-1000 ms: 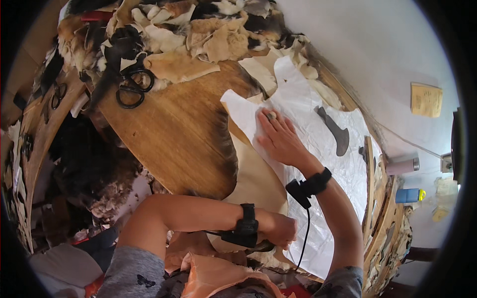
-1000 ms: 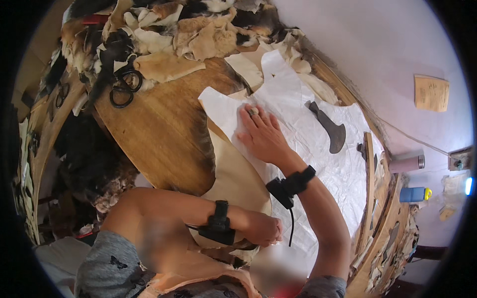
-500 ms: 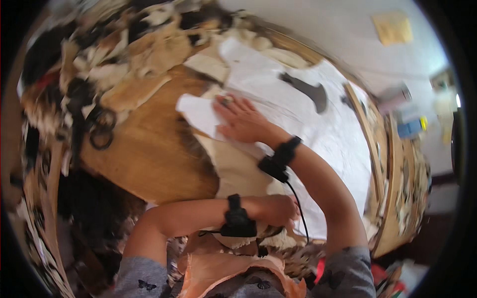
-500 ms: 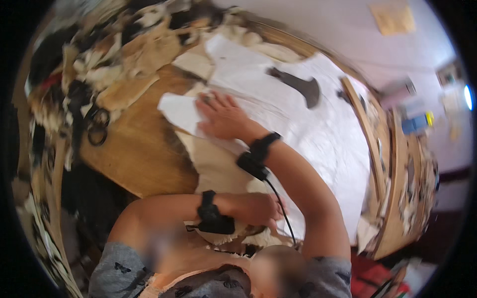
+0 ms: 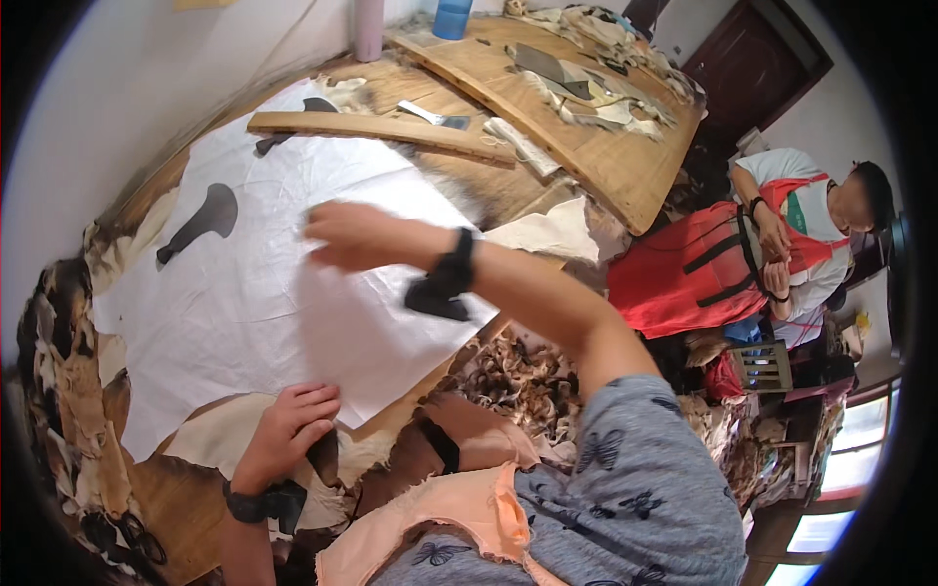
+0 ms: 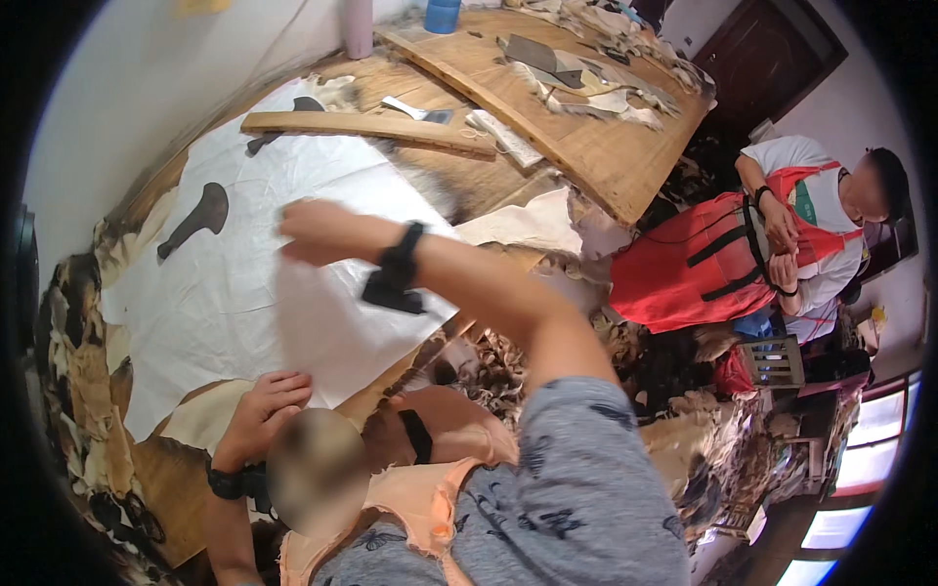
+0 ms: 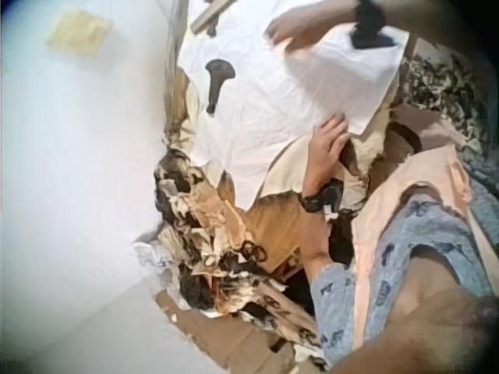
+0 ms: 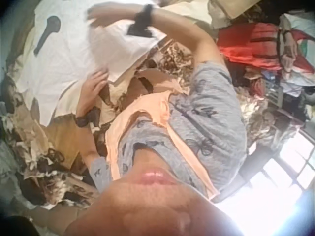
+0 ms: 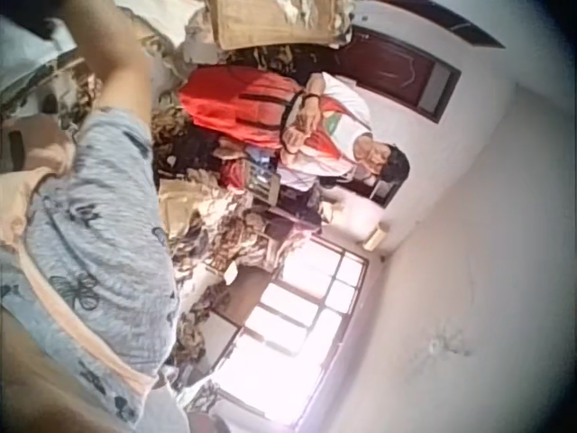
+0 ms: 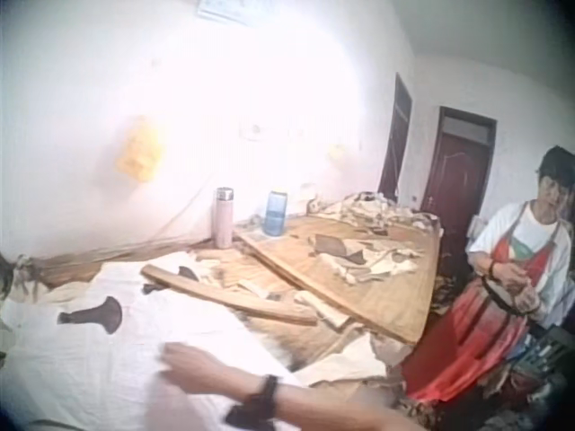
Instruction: Cutting and sewing together pieces of fur hide to match a pattern.
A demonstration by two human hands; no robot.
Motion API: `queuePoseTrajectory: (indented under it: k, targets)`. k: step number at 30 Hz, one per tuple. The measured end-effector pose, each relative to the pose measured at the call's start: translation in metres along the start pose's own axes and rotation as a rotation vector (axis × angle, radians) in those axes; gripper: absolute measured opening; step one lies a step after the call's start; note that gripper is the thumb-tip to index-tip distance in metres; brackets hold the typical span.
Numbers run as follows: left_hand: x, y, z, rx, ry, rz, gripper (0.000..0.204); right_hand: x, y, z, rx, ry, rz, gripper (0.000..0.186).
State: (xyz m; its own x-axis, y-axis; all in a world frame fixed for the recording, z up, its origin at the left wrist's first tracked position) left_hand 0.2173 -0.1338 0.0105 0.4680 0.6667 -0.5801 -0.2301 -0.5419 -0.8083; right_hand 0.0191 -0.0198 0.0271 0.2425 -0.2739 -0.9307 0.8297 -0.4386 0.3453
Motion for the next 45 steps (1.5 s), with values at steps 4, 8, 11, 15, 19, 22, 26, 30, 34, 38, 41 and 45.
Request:
queuePoseTrajectory:
  k: [4,8,11,15,19,22,26,30,34,38,41,45]
  targets:
    - [0.000,0.003,-0.005,-0.096,-0.045,-0.042,0.025,-0.041,-0.115,-0.126,0.356,-0.123,-0.169,0.012]
    - [0.000,0.004,-0.002,-0.159,-0.092,-0.114,0.023,-0.097,-0.199,-0.251,0.827,-0.333,-0.378,0.014]
    - [0.000,0.003,-0.004,-0.238,-0.119,-0.168,0.022,-0.119,-0.207,-0.279,0.924,-0.500,-0.411,0.015]
    - [0.000,-0.001,0.002,-0.273,-0.150,-0.120,0.021,-0.115,-0.204,-0.260,0.714,-0.550,-0.348,0.017]
    - [0.004,0.001,0.000,-0.289,-0.201,-0.097,0.020,-0.098,-0.226,-0.242,0.701,-0.320,-0.437,0.016]
    - [0.008,0.004,-0.003,-0.322,-0.225,-0.071,0.019,-0.083,-0.245,-0.243,0.736,-0.176,-0.645,0.015]
    - [0.007,0.003,-0.004,-0.331,-0.235,-0.050,0.019,-0.097,-0.241,-0.241,0.752,-0.094,-0.633,0.020]
    - [0.010,0.000,-0.004,-0.310,-0.276,-0.052,0.019,-0.100,-0.283,-0.262,0.731,0.089,-0.676,0.022]
    - [0.017,-0.004,-0.015,-0.310,-0.354,-0.015,0.020,-0.109,-0.216,-0.230,0.574,-0.082,-0.431,0.017]
    - [0.013,-0.001,-0.032,-0.359,-0.499,-0.073,0.019,-0.099,-0.216,-0.219,0.599,-0.150,-0.314,0.013]
    - [-0.006,0.004,-0.068,-0.595,-0.710,-0.141,0.019,-0.097,-0.212,-0.211,0.615,-0.155,-0.228,0.012]
    - [-0.027,0.039,-0.124,-0.824,-1.096,-0.322,0.025,-0.098,-0.201,-0.197,0.533,-0.188,-0.281,0.014]
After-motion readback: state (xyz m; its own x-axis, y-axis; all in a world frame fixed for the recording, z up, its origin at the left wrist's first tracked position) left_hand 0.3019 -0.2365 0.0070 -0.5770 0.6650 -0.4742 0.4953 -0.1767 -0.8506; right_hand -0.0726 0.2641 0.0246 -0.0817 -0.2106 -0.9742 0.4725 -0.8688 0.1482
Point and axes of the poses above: each hand's wrist, its own z-axis towards the middle knuckle, its own x-axis out of the palm, y = z × x, the point moved 6 cm from there along z, towards the middle knuckle
